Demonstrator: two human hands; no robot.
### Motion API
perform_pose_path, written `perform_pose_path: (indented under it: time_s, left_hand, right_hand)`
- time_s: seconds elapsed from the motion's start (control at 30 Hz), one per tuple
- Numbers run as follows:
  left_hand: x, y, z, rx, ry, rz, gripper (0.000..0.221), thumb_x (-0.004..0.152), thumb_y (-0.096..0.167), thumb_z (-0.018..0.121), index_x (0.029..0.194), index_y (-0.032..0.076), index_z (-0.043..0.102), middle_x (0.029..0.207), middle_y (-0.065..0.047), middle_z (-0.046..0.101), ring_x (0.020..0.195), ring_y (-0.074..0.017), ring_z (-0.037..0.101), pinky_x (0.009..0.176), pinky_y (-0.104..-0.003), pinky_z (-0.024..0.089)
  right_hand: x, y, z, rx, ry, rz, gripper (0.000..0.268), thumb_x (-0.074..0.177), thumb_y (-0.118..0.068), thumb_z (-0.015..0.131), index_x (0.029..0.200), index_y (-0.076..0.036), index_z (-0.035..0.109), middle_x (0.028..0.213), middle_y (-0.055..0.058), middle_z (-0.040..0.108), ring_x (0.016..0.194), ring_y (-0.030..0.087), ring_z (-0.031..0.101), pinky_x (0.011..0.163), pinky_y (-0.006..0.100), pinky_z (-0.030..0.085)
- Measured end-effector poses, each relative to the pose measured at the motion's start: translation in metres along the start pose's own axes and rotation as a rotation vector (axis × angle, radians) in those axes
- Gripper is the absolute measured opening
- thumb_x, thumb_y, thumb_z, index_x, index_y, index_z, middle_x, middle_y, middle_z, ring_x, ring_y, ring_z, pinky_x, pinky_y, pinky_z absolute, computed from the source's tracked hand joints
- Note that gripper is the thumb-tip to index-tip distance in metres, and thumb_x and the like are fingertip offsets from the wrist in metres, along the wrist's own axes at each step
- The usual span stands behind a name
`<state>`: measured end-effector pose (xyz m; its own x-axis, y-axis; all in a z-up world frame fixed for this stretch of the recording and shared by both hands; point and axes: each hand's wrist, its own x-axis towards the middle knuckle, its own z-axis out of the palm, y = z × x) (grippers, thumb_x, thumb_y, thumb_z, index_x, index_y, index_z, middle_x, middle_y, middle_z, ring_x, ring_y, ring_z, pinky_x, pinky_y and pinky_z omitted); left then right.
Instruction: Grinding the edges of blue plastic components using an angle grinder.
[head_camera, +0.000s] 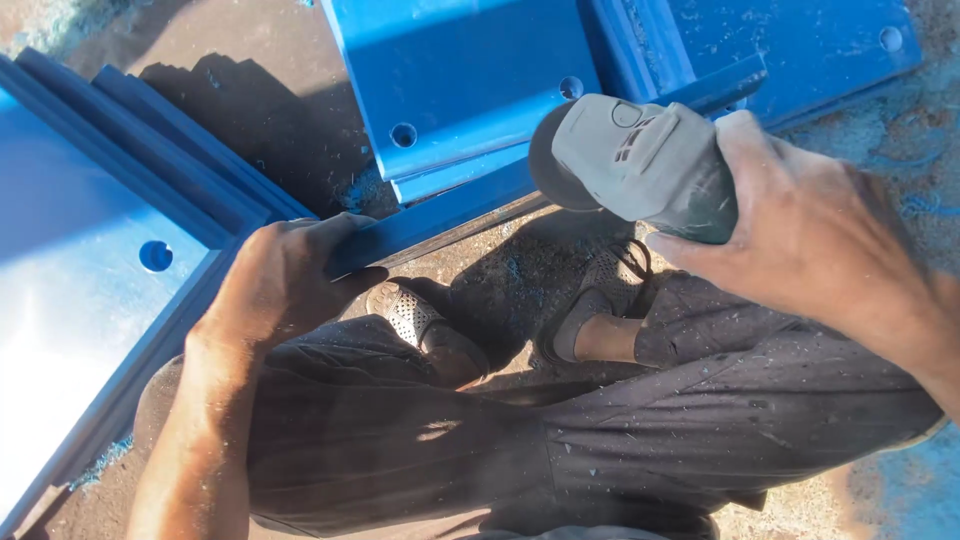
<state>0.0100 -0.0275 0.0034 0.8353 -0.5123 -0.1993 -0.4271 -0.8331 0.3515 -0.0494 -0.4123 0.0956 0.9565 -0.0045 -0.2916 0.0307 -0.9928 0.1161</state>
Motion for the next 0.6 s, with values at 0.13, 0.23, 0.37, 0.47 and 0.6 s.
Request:
perform_pose_path:
  time_s: [0.13,0.23,0.37,0.47,0.6]
  left_hand:
    - [0.015,-0.004,0.014,0.016,0.003,0.133,0.04,0.087,0.041,0.079,0.105,0.007,0.068,0.086,-0.015,0.075,0.08,-0.0342,0.073,0.065,-0.043,0.057]
    - [0.016,-0.004,0.015,0.025,0.122,0.249,0.049,0.081,0.043,0.08,0.108,0.005,0.067,0.081,-0.018,0.074,0.078,-0.0357,0.073,0.063,-0.044,0.057]
    - [0.016,-0.002,0.018,0.13,-0.04,0.181,0.051,0.087,0.047,0.078,0.115,0.006,0.067,0.08,-0.018,0.074,0.075,-0.035,0.074,0.06,-0.043,0.058]
    - [0.014,-0.002,0.021,0.055,0.094,0.244,0.057,0.081,0.043,0.081,0.119,0.003,0.068,0.083,-0.019,0.074,0.076,-0.036,0.074,0.062,-0.043,0.058]
    - [0.012,0.0,0.017,-0.036,0.039,0.183,0.046,0.079,0.038,0.083,0.113,0.009,0.071,0.083,-0.016,0.075,0.072,-0.0338,0.073,0.06,-0.043,0.058]
  right_hand:
    - [0.0,0.055,0.022,-0.017,0.03,0.037,0.076,0.076,-0.048,0.088,0.118,0.006,0.053,0.095,0.025,0.071,0.073,0.033,0.075,0.062,0.042,0.064]
    - [-0.003,0.108,0.055,0.133,0.252,0.131,0.076,0.075,-0.041,0.09,0.117,0.009,0.053,0.096,0.027,0.071,0.079,0.034,0.074,0.067,0.044,0.062]
    - [-0.007,0.087,0.042,0.225,0.352,0.086,0.075,0.078,-0.039,0.088,0.121,0.01,0.051,0.099,0.027,0.07,0.087,0.034,0.074,0.074,0.044,0.062]
    - [-0.005,0.056,0.02,0.025,0.173,0.202,0.081,0.072,-0.047,0.093,0.116,0.008,0.052,0.087,0.026,0.071,0.076,0.039,0.074,0.07,0.047,0.062]
    - [-0.004,0.084,0.038,0.023,0.152,0.157,0.085,0.07,-0.05,0.093,0.12,0.005,0.052,0.086,0.026,0.07,0.074,0.038,0.074,0.067,0.046,0.063]
